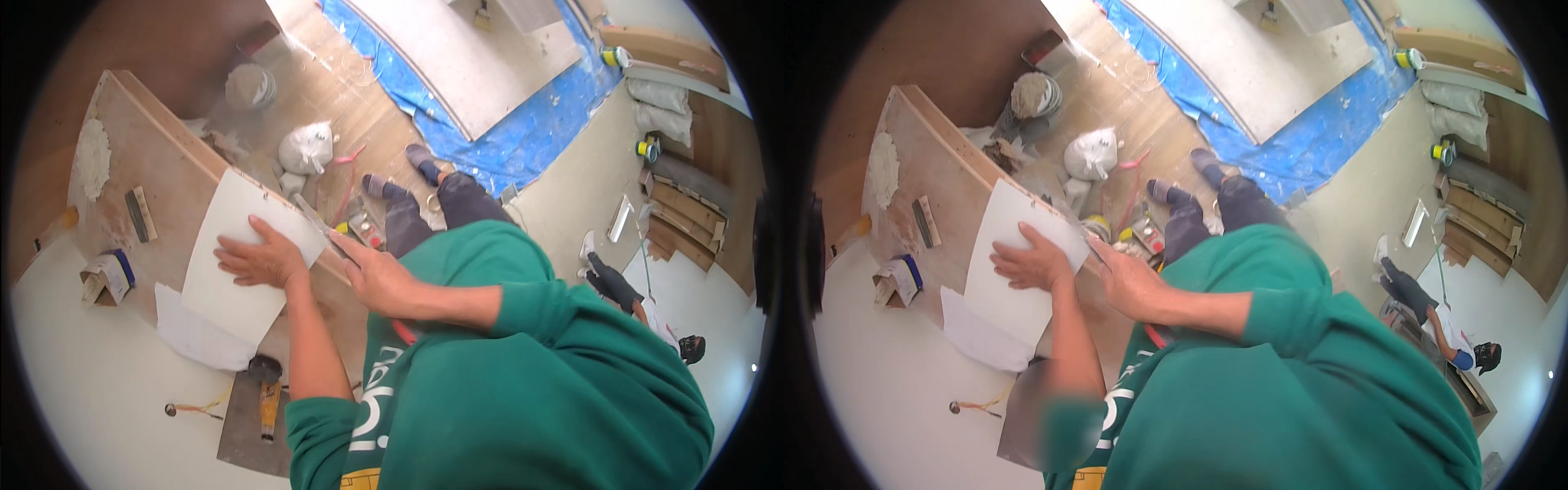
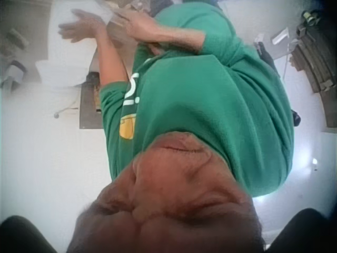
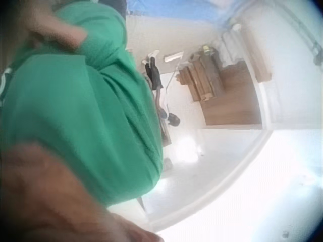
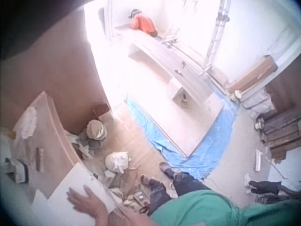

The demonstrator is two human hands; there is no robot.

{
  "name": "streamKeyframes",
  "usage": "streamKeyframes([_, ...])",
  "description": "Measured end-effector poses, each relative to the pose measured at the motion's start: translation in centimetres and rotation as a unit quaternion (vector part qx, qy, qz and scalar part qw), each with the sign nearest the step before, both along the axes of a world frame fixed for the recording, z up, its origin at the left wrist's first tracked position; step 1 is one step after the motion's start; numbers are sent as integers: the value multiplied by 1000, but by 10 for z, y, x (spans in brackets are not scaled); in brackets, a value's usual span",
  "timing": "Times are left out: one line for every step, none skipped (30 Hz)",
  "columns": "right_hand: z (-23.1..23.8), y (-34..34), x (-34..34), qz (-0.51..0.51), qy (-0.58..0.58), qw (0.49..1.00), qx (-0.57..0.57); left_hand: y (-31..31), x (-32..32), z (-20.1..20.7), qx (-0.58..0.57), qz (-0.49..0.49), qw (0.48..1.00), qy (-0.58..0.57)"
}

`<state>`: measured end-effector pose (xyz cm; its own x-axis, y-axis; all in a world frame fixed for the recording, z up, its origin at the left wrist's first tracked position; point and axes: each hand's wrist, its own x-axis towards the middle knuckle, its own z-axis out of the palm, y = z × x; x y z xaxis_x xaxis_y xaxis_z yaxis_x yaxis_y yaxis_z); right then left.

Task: The person scores and snaps a white laminate panel, then uses a hammer to tap a larger white panel into place on a wooden cabinet frame. The person also handles a utility knife and a hammer during the process.

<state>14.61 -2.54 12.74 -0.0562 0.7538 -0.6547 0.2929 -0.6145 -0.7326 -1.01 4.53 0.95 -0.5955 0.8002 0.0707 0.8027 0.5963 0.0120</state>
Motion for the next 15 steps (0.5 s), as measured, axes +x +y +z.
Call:
streamKeyframes([2,4,2,13,11,1000,-24,2,3,-17,32,-5,999,-10])
streamKeyframes([6,8,3,11,23,998,-56,-3,-2,-18,13,-16,1000,-7])
streamKeyframes([1,23,15,32,23,998,-55,9,6,-21,28,-4,1000,-14])
streamKeyframes([-18,13,0,34,-10,999,-9,13,11,-19,22,4,999,-23])
streamKeyframes([-21,20,-1,25,-2,999,-39,8,10,-8,5,0,1000,-24])
streamKeyframes([-27,30,3,15,7,997,-69,5,8,0,-13,-4,1000,-24])
streamKeyframes([-30,36,5,6,16,995,-100,6,4,2,-11,-2,1000,-21])
streamKeyframes([-30,27,8,7,9,997,-79,4,1,0,-8,2,1000,-22])
streamKeyframes([-26,22,12,7,4,998,-61,4,3,-2,-7,12,1000,-26])
streamKeyframes([-13,10,16,15,-3,999,-37,5,5,-2,-15,12,999,-35])
streamKeyframes([-1,-1,15,22,-1,1000,-18,5,4,-1,-16,8,999,-36])
streamKeyframes([-1,-9,12,33,7,999,14,8,6,-4,-18,5,999,-37])
streamKeyframes([-9,-12,7,32,8,999,-22,7,6,-5,-19,2,999,-38])
streamKeyframes([-22,-7,6,31,4,998,-48,7,8,0,-25,4,999,-37])
streamKeyframes([-31,-3,9,29,-3,997,-72,7,10,1,-19,3,999,-38])
